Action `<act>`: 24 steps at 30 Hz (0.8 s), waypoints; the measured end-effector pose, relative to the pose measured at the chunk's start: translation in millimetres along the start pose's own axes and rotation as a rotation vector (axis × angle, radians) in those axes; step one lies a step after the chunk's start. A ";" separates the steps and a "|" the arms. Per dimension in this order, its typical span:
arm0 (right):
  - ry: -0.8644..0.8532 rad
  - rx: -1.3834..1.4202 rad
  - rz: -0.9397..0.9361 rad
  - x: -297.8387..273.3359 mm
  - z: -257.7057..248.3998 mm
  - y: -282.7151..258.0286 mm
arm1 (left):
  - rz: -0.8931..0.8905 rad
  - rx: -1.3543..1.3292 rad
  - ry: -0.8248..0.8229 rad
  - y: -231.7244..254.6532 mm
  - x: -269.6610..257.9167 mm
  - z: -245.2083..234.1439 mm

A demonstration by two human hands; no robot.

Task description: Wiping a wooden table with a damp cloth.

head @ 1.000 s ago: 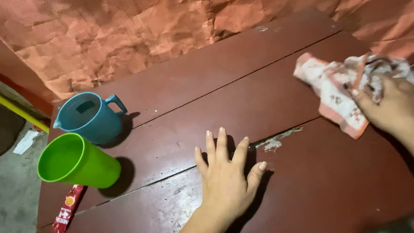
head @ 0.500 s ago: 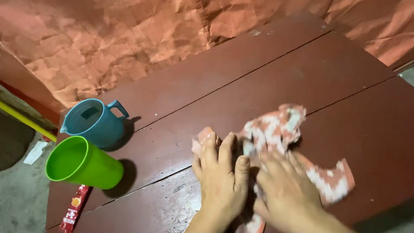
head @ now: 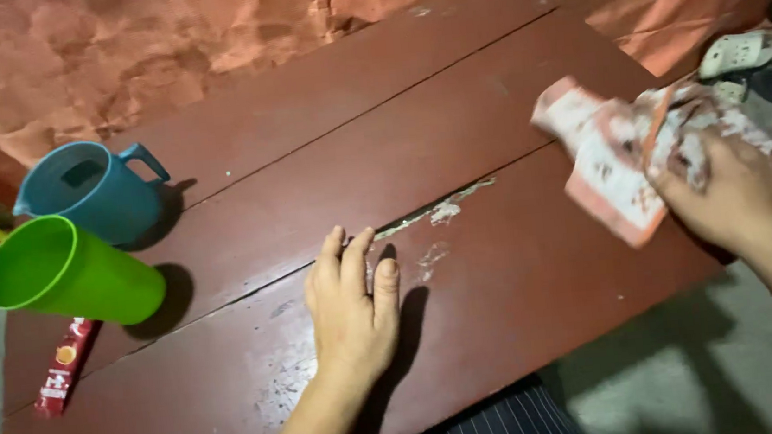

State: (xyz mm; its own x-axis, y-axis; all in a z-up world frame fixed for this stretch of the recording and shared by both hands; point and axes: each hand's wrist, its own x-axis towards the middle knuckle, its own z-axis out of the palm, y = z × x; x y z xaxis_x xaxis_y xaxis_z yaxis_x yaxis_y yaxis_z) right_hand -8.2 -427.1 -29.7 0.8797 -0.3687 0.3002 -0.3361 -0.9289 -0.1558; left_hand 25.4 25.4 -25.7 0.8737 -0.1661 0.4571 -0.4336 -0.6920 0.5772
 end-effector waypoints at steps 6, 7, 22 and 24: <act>-0.009 -0.096 -0.011 -12.8 10.7 -65.4 | -0.077 -0.049 0.037 3.9 -3.3 -7.3; -0.005 -0.095 -0.009 -29.0 -0.6 -100.9 | -0.073 -0.050 0.037 10.6 -4.3 -13.0; -0.860 1.162 -0.334 -129.9 -50.8 -261.9 | -0.082 -0.222 -0.216 32.7 6.1 -107.0; -0.871 1.047 0.241 -91.9 -93.2 -264.8 | -0.118 -0.367 -0.298 34.0 11.1 -113.0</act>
State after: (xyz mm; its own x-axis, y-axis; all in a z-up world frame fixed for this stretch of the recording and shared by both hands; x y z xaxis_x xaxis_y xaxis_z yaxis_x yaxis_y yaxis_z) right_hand -31.4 -150.6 71.6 0.8911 -0.0129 -0.4536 -0.4428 -0.2437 -0.8629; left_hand -4.6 79.4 75.5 0.9236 -0.3324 0.1911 -0.3296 -0.4337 0.8386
